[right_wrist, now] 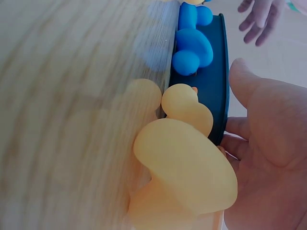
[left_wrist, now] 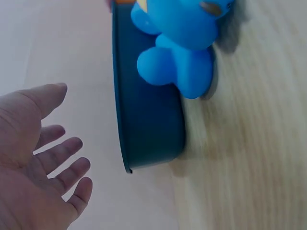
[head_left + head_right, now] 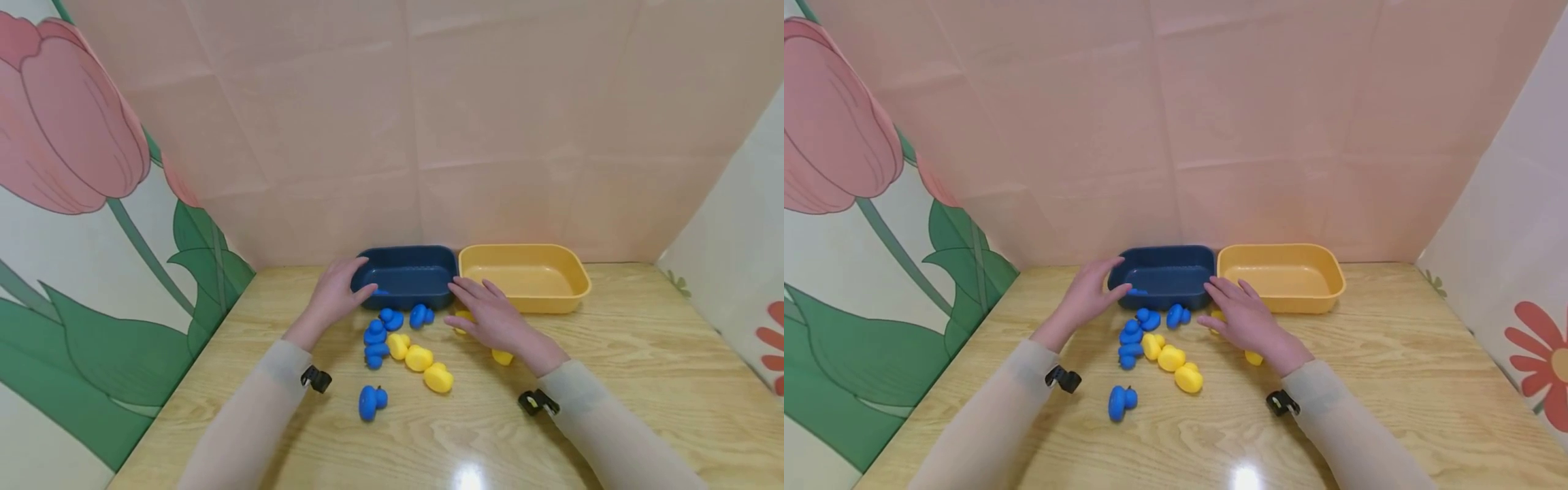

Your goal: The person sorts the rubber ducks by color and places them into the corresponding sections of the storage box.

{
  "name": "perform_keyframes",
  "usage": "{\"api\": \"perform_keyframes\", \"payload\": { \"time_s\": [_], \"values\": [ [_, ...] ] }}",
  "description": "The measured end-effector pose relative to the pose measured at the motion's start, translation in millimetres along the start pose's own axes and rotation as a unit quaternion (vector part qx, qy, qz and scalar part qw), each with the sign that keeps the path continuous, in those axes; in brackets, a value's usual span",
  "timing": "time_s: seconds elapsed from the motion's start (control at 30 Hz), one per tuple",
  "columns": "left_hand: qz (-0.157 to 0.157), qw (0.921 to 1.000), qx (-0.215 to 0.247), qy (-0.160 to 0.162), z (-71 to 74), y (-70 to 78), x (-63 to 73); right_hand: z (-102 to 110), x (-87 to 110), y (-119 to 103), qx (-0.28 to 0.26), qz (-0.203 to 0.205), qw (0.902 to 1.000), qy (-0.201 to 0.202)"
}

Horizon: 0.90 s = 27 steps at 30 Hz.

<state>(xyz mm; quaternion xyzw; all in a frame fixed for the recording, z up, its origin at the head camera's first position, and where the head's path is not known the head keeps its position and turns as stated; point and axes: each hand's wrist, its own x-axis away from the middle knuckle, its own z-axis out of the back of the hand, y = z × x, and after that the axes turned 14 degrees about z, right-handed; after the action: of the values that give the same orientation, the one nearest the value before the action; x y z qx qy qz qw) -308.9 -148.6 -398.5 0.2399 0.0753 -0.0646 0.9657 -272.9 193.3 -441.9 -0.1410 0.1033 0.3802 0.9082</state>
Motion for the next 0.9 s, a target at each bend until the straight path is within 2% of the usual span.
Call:
{"api": "perform_keyframes", "payload": {
  "time_s": [0.47, 0.9],
  "values": [
    [-0.001, 0.9994, 0.01, -0.033, 10.7, -8.0, 47.3, 2.7, 0.8, 0.8, -0.002, -0.004, 1.0, -0.002],
    [-0.024, 0.9974, 0.021, -0.065, 7.2, -9.3, 91.1, -0.3, -0.8, 1.2, -0.002, -0.001, 1.0, 0.001]
  ]
}}
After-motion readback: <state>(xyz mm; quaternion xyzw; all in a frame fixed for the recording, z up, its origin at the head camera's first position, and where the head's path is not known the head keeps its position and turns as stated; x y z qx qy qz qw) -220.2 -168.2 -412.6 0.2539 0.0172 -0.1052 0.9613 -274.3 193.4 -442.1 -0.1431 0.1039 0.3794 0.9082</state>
